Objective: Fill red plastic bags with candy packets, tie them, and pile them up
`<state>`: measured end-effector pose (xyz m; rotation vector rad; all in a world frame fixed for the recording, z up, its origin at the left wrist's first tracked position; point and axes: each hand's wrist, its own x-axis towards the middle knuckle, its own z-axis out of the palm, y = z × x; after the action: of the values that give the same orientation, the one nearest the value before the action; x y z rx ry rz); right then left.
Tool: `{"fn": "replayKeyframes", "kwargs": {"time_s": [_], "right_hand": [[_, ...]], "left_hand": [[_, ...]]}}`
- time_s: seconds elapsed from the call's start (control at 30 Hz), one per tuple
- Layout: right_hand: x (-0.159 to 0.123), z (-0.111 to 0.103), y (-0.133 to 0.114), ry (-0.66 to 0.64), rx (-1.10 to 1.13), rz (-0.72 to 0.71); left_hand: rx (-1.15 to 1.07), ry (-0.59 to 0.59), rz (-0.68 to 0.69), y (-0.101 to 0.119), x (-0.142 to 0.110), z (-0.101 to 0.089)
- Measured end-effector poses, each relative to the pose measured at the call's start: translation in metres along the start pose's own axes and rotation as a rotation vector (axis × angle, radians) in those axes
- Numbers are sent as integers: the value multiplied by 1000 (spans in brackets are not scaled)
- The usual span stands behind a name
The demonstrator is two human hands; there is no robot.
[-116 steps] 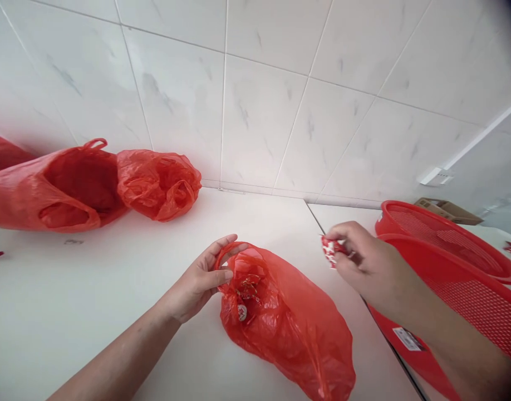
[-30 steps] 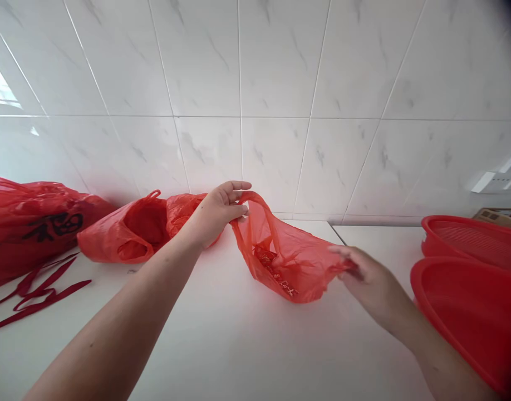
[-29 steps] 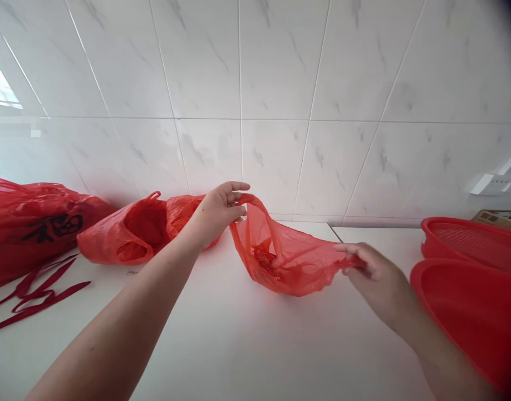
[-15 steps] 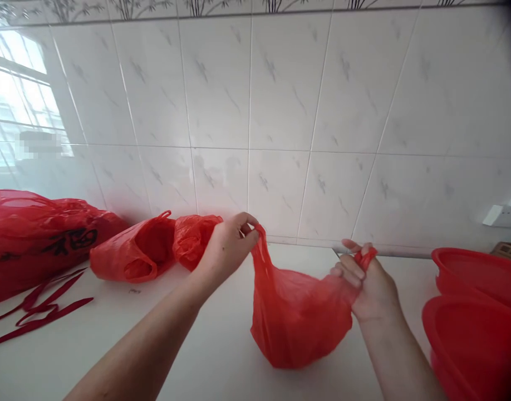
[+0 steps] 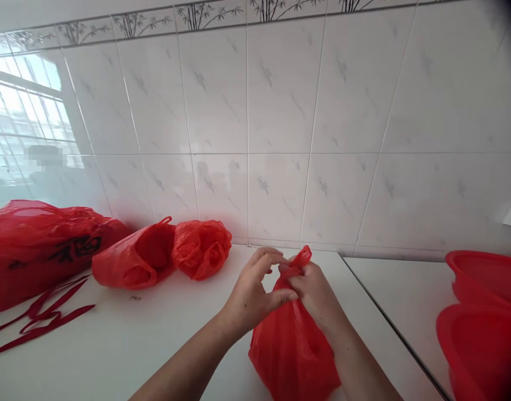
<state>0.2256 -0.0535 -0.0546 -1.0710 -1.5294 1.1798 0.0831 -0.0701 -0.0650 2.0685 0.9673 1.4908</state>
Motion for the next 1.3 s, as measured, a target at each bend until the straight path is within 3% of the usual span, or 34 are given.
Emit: {"fn": "replayKeyframes", "kwargs": {"time_s": [0.13,0.33,0.4,0.53,0.63,0.77,0.9,1.0,1.13,1.2,1.3], "right_hand": [[9,4,16,-9,62,-87],[42,2,9,80,125,-295],[50,-3,9,-29,136,-303],[52,-12,30,-355,187,-187],[51,-15,55,-404,300,-66],[50,-13,75,-441,452,82],[49,-8,79,-404,185,45],[49,-1,82,-289,-26,-13],[49,7,88,-82,-300,-14],[49,8,88,-51,-338,-9],[47,7,84,-87,-226,-11]], "left_hand": [[5,53,-11,-18,-3,12],[-157,175,-91,-16,29,7],[-224,188,-145,-22,34,3],[-300,85,-344,-48,19,3],[-334,76,-474,-70,0,10],[-435,151,-555,-87,-17,19],[-541,175,-602,-93,-25,23],[-523,224,-571,-93,-29,26],[-292,258,-439,-91,-37,30],[-132,250,-379,-91,-40,31],[57,208,-296,-96,-44,31]]}}
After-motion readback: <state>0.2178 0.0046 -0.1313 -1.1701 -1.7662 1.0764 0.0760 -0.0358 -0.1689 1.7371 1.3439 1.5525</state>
